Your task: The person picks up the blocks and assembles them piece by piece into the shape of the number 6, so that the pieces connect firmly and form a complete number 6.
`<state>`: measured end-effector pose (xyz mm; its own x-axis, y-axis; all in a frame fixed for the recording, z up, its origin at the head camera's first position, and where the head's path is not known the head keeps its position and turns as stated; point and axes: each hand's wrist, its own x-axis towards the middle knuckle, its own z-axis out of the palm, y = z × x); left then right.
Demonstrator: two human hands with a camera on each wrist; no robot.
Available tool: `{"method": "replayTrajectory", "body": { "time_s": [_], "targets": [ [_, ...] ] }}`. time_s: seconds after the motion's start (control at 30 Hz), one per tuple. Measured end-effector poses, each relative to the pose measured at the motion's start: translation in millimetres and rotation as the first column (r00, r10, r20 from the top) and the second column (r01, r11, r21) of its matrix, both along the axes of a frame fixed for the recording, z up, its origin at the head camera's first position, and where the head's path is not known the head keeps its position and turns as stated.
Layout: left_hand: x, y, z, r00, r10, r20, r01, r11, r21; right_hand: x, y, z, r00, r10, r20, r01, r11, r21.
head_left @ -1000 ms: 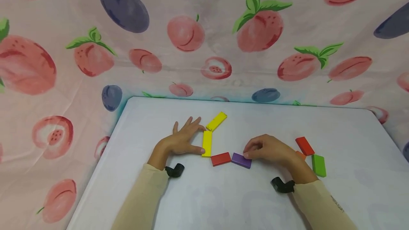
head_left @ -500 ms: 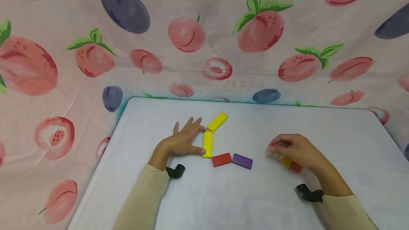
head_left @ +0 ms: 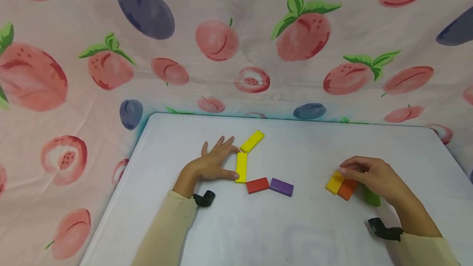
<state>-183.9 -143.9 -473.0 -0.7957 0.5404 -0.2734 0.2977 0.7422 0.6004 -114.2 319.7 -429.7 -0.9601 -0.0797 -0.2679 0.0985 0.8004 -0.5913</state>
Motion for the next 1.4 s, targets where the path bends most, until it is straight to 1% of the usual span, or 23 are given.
{"method": "replayTrajectory", "body": {
  "time_s": [0.13, 0.27, 0.37, 0.57, 0.73, 1.17, 1.27, 1.4],
  "targets": [
    [0.8, 0.9, 0.3, 1.0, 0.001, 0.004, -0.001, 1.0, 0.006, 2.5, 14.7, -5.3, 0.997, -0.075, -0.021, 0.075, 0.997, 0.004],
    [1.6, 1.0, -0.5, 1.0, 0.0, 0.004, 0.0, 1.0, 0.006, 3.8, 26.2, -11.7, 0.987, -0.142, -0.077, 0.145, 0.989, 0.033],
    [2.2, 0.3, -0.9, 1.0, -0.002, -0.002, 0.002, 1.0, 0.002, 3.4, 32.1, -16.1, 0.985, -0.157, -0.069, 0.16, 0.986, 0.047],
    [2.2, 0.0, -0.8, 1.0, -0.006, -0.003, 0.006, 1.0, 0.002, 1.4, 40.4, -24.3, 0.991, -0.13, 0.017, 0.129, 0.989, 0.07],
    [1.7, -0.2, -0.5, 1.0, -0.007, -0.004, 0.007, 1.0, -0.002, -2.9, 41.3, -25.3, 0.992, -0.116, 0.057, 0.111, 0.99, 0.085],
    [0.6, 0.3, -1.3, 1.0, -0.01, -0.013, 0.009, 1.0, -0.008, -8.6, 37.8, -22.5, 0.996, -0.07, 0.049, 0.06, 0.983, 0.173],
    [0.7, 0.3, -1.2, 1.0, -0.008, -0.014, 0.008, 1.0, -0.009, -8.0, 37.8, -21.7, 0.998, -0.055, 0.036, 0.047, 0.983, 0.175],
    [1.2, 0.5, -0.8, 1.0, -0.007, -0.01, 0.007, 1.0, -0.008, -6.6, 38.1, -20.0, 0.998, -0.054, 0.038, 0.047, 0.985, 0.167]
  ]
}}
